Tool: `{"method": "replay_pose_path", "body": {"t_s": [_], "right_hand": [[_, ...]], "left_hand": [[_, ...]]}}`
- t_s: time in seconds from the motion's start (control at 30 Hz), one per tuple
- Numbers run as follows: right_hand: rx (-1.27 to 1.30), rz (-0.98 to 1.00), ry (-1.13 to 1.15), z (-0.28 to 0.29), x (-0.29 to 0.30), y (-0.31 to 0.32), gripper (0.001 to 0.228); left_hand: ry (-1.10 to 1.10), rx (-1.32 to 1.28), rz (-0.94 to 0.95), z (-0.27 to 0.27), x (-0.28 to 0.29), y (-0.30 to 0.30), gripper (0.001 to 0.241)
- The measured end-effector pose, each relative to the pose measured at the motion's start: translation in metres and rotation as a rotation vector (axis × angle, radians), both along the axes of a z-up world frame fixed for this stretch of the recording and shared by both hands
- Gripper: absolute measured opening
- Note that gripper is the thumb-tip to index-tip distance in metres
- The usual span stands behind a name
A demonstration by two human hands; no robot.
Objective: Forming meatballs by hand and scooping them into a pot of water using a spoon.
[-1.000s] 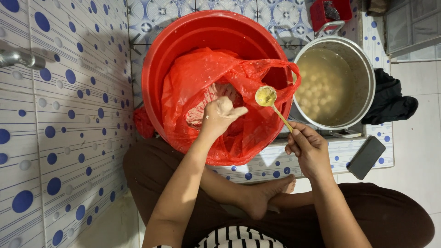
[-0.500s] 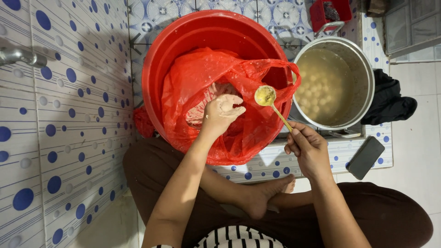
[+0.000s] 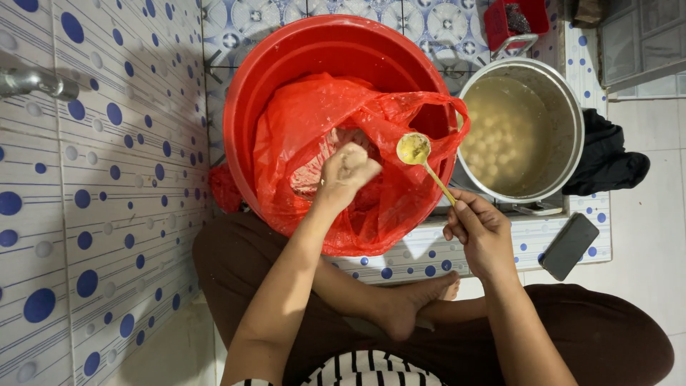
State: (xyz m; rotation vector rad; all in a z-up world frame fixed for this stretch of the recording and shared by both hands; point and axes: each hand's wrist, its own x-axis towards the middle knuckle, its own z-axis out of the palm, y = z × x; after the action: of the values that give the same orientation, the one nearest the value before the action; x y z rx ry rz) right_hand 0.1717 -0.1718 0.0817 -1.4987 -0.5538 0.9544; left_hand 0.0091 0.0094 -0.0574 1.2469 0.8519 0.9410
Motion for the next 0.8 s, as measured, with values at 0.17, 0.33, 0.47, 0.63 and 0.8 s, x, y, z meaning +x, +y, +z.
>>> {"method": "replay_pose_path", "body": {"t_s": [0.17,0.33,0.47,0.63,0.8], "right_hand": [[-0.050,0.017,-0.174,0.012,-0.012,0.003,0.027],[-0.111,0.076,-0.529,0.032,-0.033,0.006,0.026],[-0.024,0.134,-1.032,0.046,-0.054,0.010,0.025],[0.108,0.154,-1.216,0.038,-0.063,0.016,0.025],[0.108,0.175,-1.264,0.037,-0.068,0.018,0.030]], "left_hand": [[0.028,-0.179,-0.074,0.049,-0.011,-0.004,0.023],[0.180,-0.201,-0.109,0.048,-0.007,-0.007,0.039],[-0.091,-0.168,-0.135,0.033,-0.013,-0.008,0.032],[-0.060,-0.021,-0.139,0.052,-0.017,-0.007,0.019],[0.136,-0.119,-0.144,0.051,-0.016,-0.007,0.036]]}}
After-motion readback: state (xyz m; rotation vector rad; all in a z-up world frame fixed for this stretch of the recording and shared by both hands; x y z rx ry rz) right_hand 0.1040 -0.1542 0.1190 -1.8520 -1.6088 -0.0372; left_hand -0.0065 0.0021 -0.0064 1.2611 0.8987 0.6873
